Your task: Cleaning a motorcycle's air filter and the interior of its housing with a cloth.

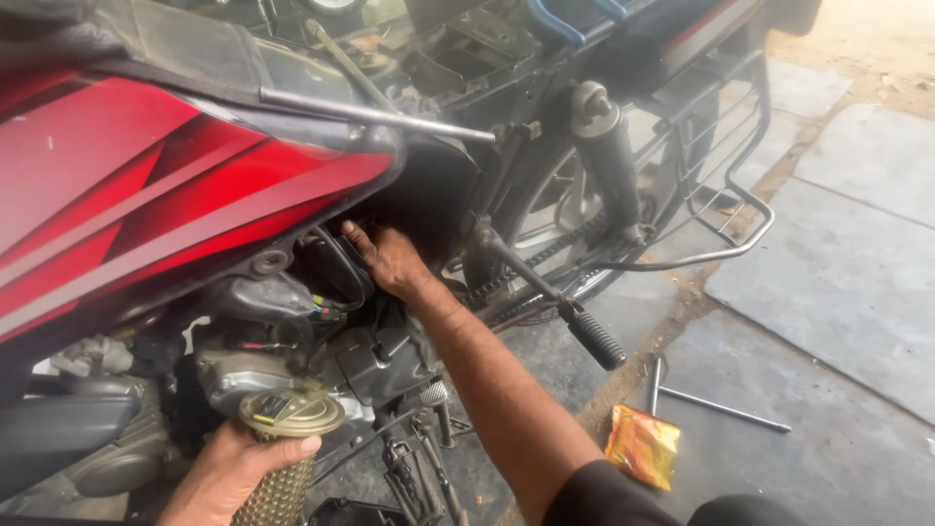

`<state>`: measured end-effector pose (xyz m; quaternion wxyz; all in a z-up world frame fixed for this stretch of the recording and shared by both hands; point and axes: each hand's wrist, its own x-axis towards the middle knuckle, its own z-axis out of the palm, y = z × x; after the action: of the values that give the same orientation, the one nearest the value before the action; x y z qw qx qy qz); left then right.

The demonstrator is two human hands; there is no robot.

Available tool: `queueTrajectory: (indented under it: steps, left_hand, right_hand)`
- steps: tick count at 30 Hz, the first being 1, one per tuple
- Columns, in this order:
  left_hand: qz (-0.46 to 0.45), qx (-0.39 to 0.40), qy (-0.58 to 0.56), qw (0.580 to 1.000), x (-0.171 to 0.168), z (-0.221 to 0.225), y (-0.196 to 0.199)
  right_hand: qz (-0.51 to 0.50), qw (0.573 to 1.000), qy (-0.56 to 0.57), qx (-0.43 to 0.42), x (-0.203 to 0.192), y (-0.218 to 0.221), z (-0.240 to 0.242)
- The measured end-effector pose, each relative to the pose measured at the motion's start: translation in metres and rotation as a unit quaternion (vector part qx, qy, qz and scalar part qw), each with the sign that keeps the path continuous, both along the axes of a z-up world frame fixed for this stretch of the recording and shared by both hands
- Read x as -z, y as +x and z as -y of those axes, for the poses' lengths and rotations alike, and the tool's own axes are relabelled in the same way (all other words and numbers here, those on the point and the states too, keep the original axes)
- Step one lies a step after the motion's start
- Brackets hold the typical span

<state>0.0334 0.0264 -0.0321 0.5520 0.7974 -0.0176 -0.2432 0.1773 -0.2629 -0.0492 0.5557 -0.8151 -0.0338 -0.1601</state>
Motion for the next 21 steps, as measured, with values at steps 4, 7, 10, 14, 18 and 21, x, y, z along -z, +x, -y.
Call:
queueTrajectory:
  steps: [4, 7, 10, 14, 18, 21]
  left_hand:
    - [-0.01, -0.018, -0.014, 1.0, -0.01, 0.001, -0.015]
    - [0.026, 0.006, -0.002, 1.0, -0.013, 0.004, -0.007]
    - [0.01, -0.007, 0.008, 1.0, -0.024, 0.007, -0.02]
    - [-0.029, -0.039, -0.048, 0.998, -0.027, 0.013, -0.028]
    - [0.031, 0.001, -0.044, 0.999, 0.003, 0.002, -0.006]
    - [0.048, 0.027, -0.018, 0.998, 0.007, -0.005, 0.002]
  right_hand:
    - [-0.033, 0.999, -0.037, -0.022, 0.007, 0.002, -0.001]
    - [-0.027, 0.997, -0.071, -0.03, 0.007, 0.015, 0.003]
    - [-0.049, 0.995, -0.072, -0.038, 0.001, 0.003, -0.002]
    - [-0.103, 0.993, -0.061, -0.017, 0.001, 0.008, 0.002]
    - [-0.017, 0.997, -0.065, -0.023, 0.032, 0.027, 0.0]
    - [0.092, 0.991, -0.051, 0.082, 0.039, 0.015, -0.016]
